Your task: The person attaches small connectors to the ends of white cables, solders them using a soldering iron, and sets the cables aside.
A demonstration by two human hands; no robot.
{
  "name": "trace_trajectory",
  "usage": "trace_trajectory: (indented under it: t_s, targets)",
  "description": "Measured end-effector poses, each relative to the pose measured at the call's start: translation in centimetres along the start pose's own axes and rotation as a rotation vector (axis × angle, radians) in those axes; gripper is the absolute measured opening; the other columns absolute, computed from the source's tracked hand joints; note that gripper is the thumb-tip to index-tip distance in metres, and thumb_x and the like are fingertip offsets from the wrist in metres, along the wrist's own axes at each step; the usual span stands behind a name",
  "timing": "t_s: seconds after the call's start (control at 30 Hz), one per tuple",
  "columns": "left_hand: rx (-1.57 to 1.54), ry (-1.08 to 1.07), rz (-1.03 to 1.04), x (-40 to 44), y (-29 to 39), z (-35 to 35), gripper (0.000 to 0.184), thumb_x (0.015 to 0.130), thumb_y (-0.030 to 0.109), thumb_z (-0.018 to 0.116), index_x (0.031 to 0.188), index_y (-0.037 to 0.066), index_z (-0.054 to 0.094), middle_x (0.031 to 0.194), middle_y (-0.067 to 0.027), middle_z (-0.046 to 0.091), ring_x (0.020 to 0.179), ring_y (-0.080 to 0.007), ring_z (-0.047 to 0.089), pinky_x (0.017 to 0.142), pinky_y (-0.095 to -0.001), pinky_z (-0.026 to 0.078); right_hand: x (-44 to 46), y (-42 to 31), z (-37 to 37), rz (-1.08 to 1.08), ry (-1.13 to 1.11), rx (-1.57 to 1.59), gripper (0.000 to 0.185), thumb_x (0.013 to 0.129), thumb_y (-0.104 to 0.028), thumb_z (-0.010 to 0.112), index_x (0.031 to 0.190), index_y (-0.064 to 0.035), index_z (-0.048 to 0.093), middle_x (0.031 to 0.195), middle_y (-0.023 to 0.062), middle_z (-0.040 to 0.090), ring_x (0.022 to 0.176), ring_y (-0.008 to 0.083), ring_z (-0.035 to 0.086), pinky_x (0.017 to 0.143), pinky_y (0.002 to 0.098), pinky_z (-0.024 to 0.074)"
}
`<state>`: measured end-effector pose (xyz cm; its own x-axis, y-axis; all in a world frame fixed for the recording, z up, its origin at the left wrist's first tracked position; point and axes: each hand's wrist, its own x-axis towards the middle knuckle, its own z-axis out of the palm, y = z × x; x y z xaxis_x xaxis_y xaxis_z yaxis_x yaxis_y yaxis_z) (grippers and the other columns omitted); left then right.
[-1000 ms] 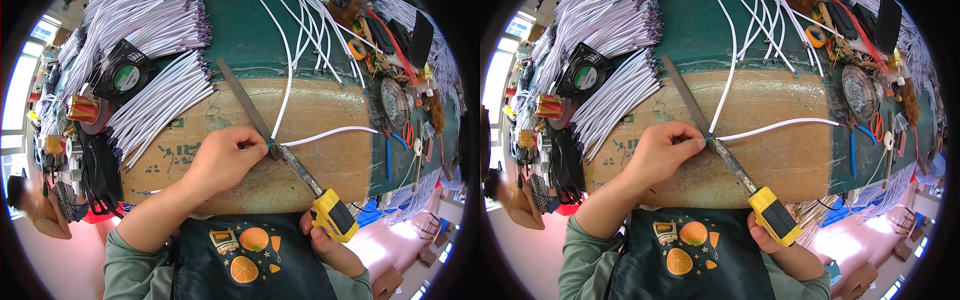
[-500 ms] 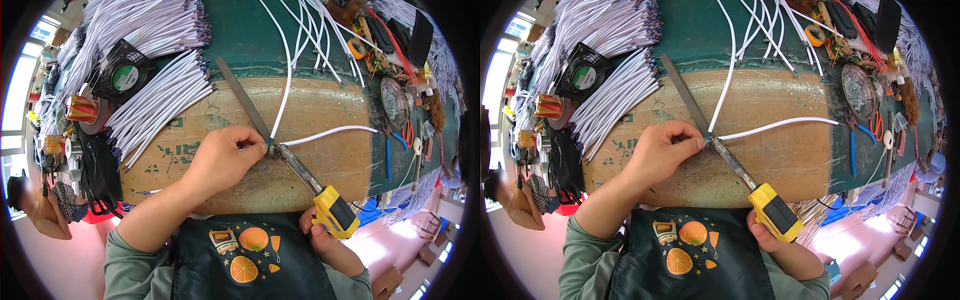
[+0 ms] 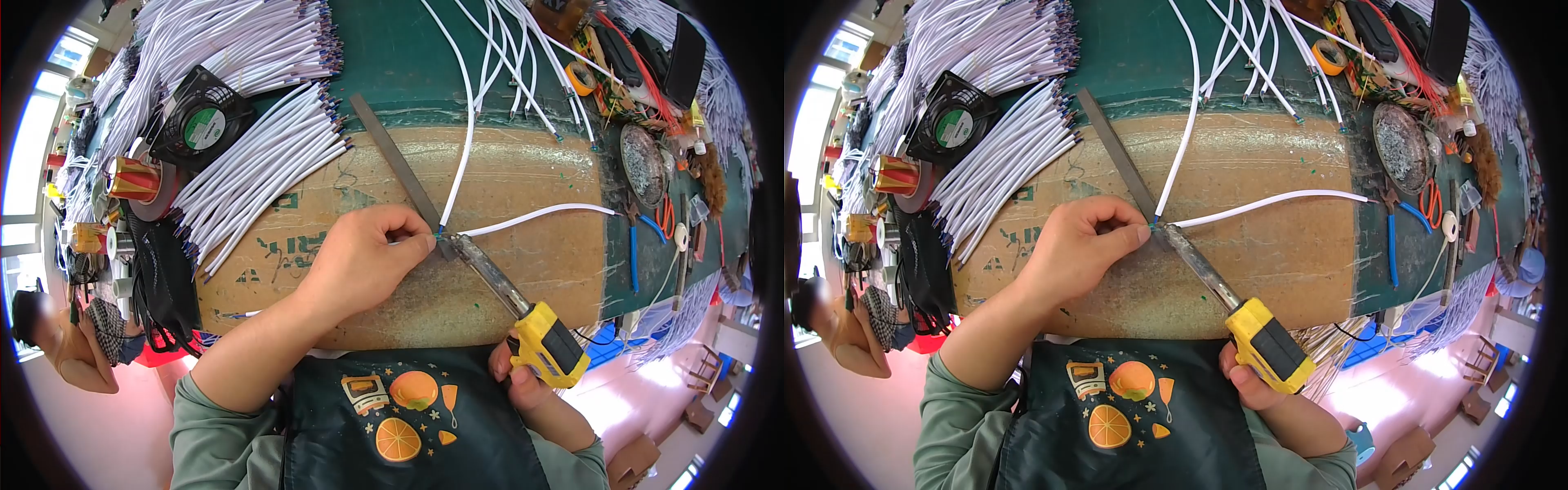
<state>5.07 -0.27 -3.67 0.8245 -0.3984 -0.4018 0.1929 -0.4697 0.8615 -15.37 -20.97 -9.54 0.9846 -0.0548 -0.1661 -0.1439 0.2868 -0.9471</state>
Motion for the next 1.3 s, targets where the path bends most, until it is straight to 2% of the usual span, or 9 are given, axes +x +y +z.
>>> trace_trajectory:
  t_s: [0.23,0.3,0.4,0.53,0.8,0.9,1.03,1.1,1.3]
  targets:
    - [0.019,-0.001,-0.016,0.0,0.1,0.0,0.011,0.083,0.011,0.067,0.086,0.000,0.067,0.071,0.0014,0.060,0.066,-0.0050,0.051,0.061,-0.0219,0.042,0.0,0.2,0.3,-0.019,0.026,0.130,0.063,0.080,-0.037,0.072,0.126,-0.0046,0.043,0.070,0.0050,0.052,0.054,0.0147,0.047,0.048,0.0282,0.0399]
    - [0.022,0.013,0.007,0.0,0.0,0.0,0.018,0.082,0.018,0.064,0.087,0.001,0.066,0.068,-0.0080,0.062,0.061,-0.0132,0.055,0.059,-0.0288,0.045,0.1,0.0,0.3,-0.010,0.014,0.129,0.063,0.080,-0.037,0.072,0.126,-0.0046,0.043,0.070,0.0051,0.052,0.054,0.0150,0.047,0.048,0.0284,0.0399]
    - [0.034,0.015,0.001,-0.1,0.2,0.0,0.018,0.082,0.018,0.064,0.087,0.001,0.066,0.068,-0.0093,0.062,0.061,-0.0155,0.057,0.060,-0.0298,0.045,0.2,-0.3,0.5,-0.013,0.008,0.128,0.063,0.081,-0.037,0.071,0.126,-0.0046,0.043,0.070,0.0051,0.052,0.054,0.0152,0.047,0.048,0.0285,0.0400]
    - [0.100,0.022,0.036,-0.2,0.5,0.0,0.014,0.082,0.013,0.067,0.087,0.000,0.067,0.071,-0.0017,0.061,0.066,-0.0075,0.053,0.061,-0.0242,0.044,0.1,-0.2,0.4,-0.026,0.010,0.129,0.062,0.081,-0.037,0.071,0.126,-0.0046,0.043,0.070,0.0053,0.052,0.054,0.0154,0.047,0.048,0.0286,0.0401]
    - [0.463,0.176,0.406,-0.9,-0.1,0.6,0.012,0.078,0.011,0.068,0.088,0.004,0.064,0.089,-0.0105,0.063,0.071,-0.0263,0.060,0.063,-0.0330,0.049,0.3,-0.8,0.4,-0.087,0.023,0.148,0.059,0.083,-0.035,0.069,0.125,-0.0032,0.043,0.069,0.0054,0.052,0.053,0.0153,0.047,0.048,0.0287,0.0412]
    - [0.695,0.294,0.765,-0.7,-0.7,0.7,0.015,0.073,0.007,0.069,0.086,0.006,0.062,0.101,-0.0095,0.062,0.071,-0.0253,0.060,0.063,-0.0348,0.050,0.5,-0.9,0.3,-0.121,0.028,0.171,0.059,0.083,-0.036,0.069,0.126,-0.0038,0.043,0.069,0.0057,0.052,0.053,0.0152,0.048,0.048,0.0286,0.0419]
    - [0.764,0.274,0.975,-1.5,0.5,1.1,0.016,0.069,0.004,0.068,0.083,0.006,0.061,0.109,-0.0103,0.062,0.069,-0.0222,0.060,0.060,-0.0331,0.050,1.0,-1.6,0.5,-0.152,0.046,0.171,0.061,0.083,-0.039,0.068,0.127,-0.0056,0.041,0.070,0.0060,0.052,0.054,0.0159,0.049,0.049,0.0295,0.0432]
    - [0.685,0.091,1.023,-2.4,1.0,1.8,0.018,0.066,0.002,0.068,0.082,0.005,0.060,0.110,-0.0124,0.062,0.065,-0.0213,0.059,0.056,-0.0315,0.049,1.6,-2.1,0.9,-0.265,0.087,0.108,0.064,0.083,-0.043,0.067,0.127,-0.0071,0.037,0.069,0.0067,0.052,0.055,0.0170,0.050,0.050,0.0309,0.0444]
    - [0.111,-0.139,0.808,-6.0,3.2,3.5,0.014,0.079,0.004,0.069,0.088,0.001,0.060,0.108,-0.0159,0.065,0.066,-0.0211,0.063,0.060,-0.0287,0.052,1.8,-5.4,1.1,-0.214,0.085,0.134,0.069,0.076,-0.043,0.075,0.126,-0.0158,0.038,0.119,0.0134,0.054,0.099,0.0240,0.059,0.083,0.0402,0.0503]
